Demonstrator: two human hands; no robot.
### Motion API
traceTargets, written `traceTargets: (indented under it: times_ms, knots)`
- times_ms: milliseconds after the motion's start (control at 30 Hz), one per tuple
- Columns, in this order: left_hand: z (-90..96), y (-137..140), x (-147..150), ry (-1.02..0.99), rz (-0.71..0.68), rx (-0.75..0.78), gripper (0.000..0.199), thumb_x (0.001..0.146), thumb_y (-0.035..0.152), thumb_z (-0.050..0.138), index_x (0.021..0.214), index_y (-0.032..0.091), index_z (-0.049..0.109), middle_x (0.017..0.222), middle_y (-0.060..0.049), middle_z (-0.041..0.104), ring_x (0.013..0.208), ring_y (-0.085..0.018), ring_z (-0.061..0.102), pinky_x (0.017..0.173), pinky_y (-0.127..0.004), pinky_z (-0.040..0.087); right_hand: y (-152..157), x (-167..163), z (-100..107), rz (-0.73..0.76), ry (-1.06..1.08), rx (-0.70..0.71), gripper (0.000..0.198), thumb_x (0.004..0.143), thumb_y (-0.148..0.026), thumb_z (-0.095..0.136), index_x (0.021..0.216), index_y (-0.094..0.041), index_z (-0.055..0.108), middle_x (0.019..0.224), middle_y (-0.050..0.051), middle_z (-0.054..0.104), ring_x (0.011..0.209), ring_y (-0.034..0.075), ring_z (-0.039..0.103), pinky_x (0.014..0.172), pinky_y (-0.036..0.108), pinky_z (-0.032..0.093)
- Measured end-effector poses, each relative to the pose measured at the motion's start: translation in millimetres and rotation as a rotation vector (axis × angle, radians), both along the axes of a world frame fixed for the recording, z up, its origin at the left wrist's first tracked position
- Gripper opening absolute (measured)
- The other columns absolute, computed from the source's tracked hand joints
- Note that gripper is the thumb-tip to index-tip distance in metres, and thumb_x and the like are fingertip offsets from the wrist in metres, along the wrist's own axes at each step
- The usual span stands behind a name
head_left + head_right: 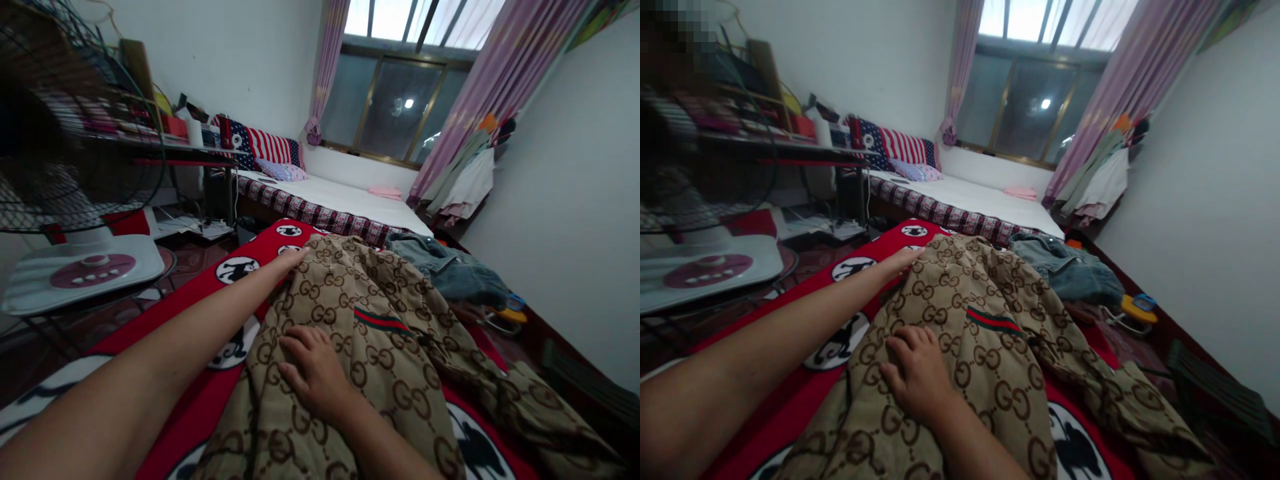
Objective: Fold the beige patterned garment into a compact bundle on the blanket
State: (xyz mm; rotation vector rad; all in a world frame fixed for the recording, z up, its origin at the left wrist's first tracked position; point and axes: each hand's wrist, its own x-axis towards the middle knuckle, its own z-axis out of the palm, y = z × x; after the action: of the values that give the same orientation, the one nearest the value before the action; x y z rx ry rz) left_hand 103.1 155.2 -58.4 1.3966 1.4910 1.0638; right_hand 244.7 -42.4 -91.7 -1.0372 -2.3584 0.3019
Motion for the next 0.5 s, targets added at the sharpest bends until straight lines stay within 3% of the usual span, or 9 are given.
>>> traceTargets:
  times_ms: [133,200,267,367,500]
  knots:
    - [-11.7,-5.7,12.6,0.133,0.017,0.127,0.018,0.076,0.032,0.069,0.076,0.015,0.071,0.078,-0.008,0.072,0.080,-0.023,0.067,0.069,-0.028,0.048,-0.9,2.5,-27.8,0.017,0.113,-0.042,0.027,0.086,-0.029,0.063,0.112,-0.023,0.066,0.121,0.006,0.066,0.110,0.022,0.058,0.100,0.040,0.038]
    - [-19.5,-11.0,18.8,0.188,0.054,0.190,0.015,0.075,0.028,0.069,0.083,0.016,0.074,0.089,-0.009,0.073,0.091,-0.025,0.066,0.078,-0.030,0.048,1.3,7.3,-25.7,-0.003,0.234,-0.103,0.017,0.088,-0.029,0.060,0.099,-0.022,0.070,0.107,0.004,0.071,0.100,0.020,0.062,0.092,0.034,0.043]
    - [-28.2,-17.3,24.6,0.235,0.097,0.255,0.018,0.077,0.026,0.068,0.091,0.017,0.074,0.096,-0.010,0.073,0.097,-0.025,0.065,0.083,-0.031,0.047,14.0,15.3,-15.3,-0.064,0.341,-0.188,0.023,0.092,-0.032,0.054,0.082,-0.020,0.071,0.082,0.002,0.072,0.079,0.016,0.065,0.075,0.028,0.046]
    - [-40.2,-26.1,31.8,0.313,0.154,0.387,0.019,0.079,0.025,0.066,0.097,0.020,0.072,0.098,-0.007,0.073,0.094,-0.023,0.066,0.081,-0.031,0.047,59.4,33.4,10.4,-0.222,0.457,-0.174,0.032,0.092,-0.035,0.050,0.071,-0.019,0.067,0.066,0.000,0.066,0.064,0.015,0.060,0.061,0.025,0.044]
    - [-48.5,-31.8,36.3,0.375,0.142,0.567,0.011,0.077,0.019,0.067,0.088,0.021,0.068,0.092,-0.004,0.070,0.084,-0.020,0.064,0.075,-0.029,0.047,153.0,56.9,39.0,-0.466,0.385,0.146,0.014,0.083,-0.025,0.057,0.081,-0.019,0.069,0.091,0.005,0.069,0.091,0.020,0.062,0.082,0.030,0.046]
